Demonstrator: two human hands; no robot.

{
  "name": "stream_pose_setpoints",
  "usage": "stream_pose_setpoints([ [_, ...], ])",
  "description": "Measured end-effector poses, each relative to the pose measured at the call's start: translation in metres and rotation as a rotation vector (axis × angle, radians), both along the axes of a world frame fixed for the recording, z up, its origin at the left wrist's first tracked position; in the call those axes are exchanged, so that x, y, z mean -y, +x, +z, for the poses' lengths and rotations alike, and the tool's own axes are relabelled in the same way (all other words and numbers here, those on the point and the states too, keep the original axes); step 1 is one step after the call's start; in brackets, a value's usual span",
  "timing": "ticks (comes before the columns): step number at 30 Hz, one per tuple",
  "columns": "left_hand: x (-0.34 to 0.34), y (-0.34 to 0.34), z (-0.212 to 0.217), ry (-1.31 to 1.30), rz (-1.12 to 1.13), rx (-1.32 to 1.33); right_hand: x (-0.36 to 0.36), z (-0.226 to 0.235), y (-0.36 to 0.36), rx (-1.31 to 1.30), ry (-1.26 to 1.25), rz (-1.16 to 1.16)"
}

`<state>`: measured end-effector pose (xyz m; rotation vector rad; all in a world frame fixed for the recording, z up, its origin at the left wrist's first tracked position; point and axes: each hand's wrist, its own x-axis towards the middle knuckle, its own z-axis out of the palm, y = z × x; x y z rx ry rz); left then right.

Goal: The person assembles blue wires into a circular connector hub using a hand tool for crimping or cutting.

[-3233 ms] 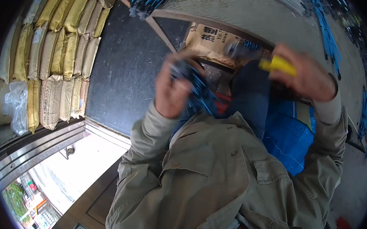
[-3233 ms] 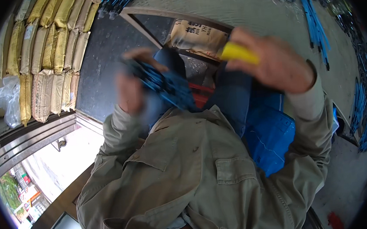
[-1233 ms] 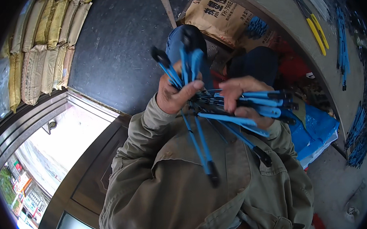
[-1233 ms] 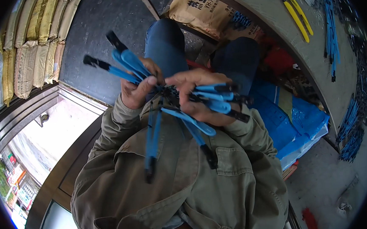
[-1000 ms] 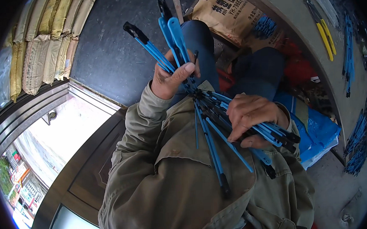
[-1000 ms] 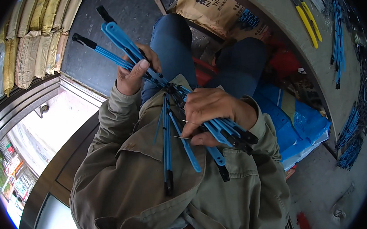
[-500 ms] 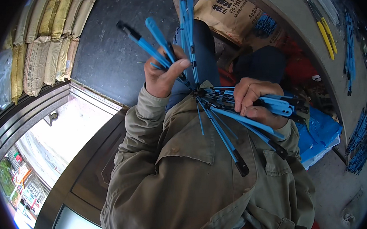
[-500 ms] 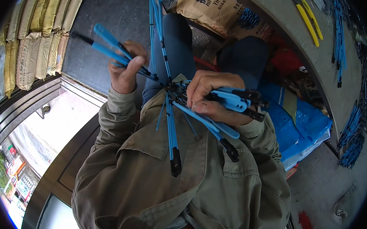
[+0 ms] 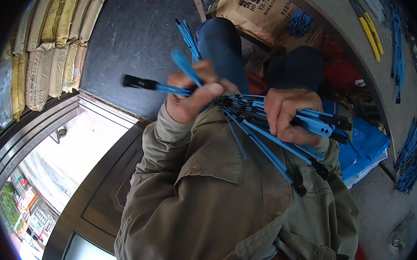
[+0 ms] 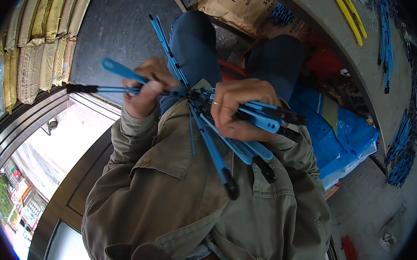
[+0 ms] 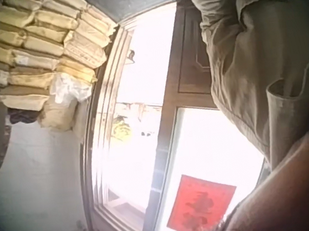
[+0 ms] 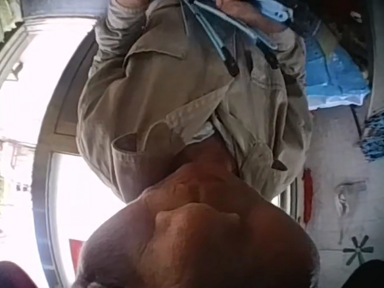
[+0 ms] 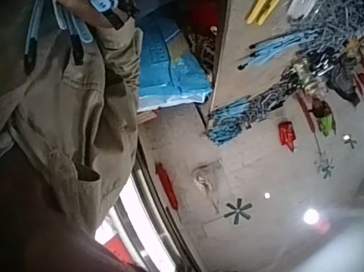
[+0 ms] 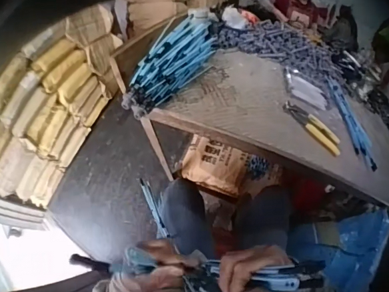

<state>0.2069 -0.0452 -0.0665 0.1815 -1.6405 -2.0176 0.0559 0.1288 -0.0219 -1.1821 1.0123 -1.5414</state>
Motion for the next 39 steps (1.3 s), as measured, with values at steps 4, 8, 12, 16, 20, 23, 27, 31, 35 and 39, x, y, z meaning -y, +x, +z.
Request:
stream_pose_setpoints([
  [4,-0.011,-0.005,0.022,-0.229,-0.193,0.170,0.008,0.010,0.014,-0.010,0.196,-0.147],
  [8,-0.018,-0.009,0.016,-0.364,-0.134,0.113,0.010,0.006,0.028,0.056,0.181,-0.377],
  [12,-0.030,-0.009,0.024,-0.395,-0.032,0.180,0.011,-0.001,0.036,0.103,0.157,-0.434],
  [16,-0.036,-0.009,0.018,-0.393,0.051,0.155,0.009,-0.005,0.037,0.112,0.171,-0.451],
  [20,-0.039,-0.009,0.017,-0.396,0.098,0.150,0.008,-0.010,0.036,0.021,0.091,-0.430],
  [23,-0.038,-0.009,0.016,-0.399,0.086,0.135,0.009,-0.006,0.036,-0.034,0.090,-0.450],
  [27,-0.039,-0.008,0.019,-0.423,0.053,0.153,0.008,-0.008,0.036,0.068,0.145,-0.458],
  [31,-0.039,-0.003,0.014,-0.401,0.013,0.137,0.013,-0.013,0.039,0.231,0.114,-0.516],
  [35,-0.047,-0.008,0.012,-0.530,0.056,0.051,0.010,-0.003,0.025,0.138,0.294,-0.524],
  [39,-0.020,-0.004,-0.017,-0.404,-0.078,-0.220,0.000,-0.006,0.010,0.003,0.173,-0.368],
])
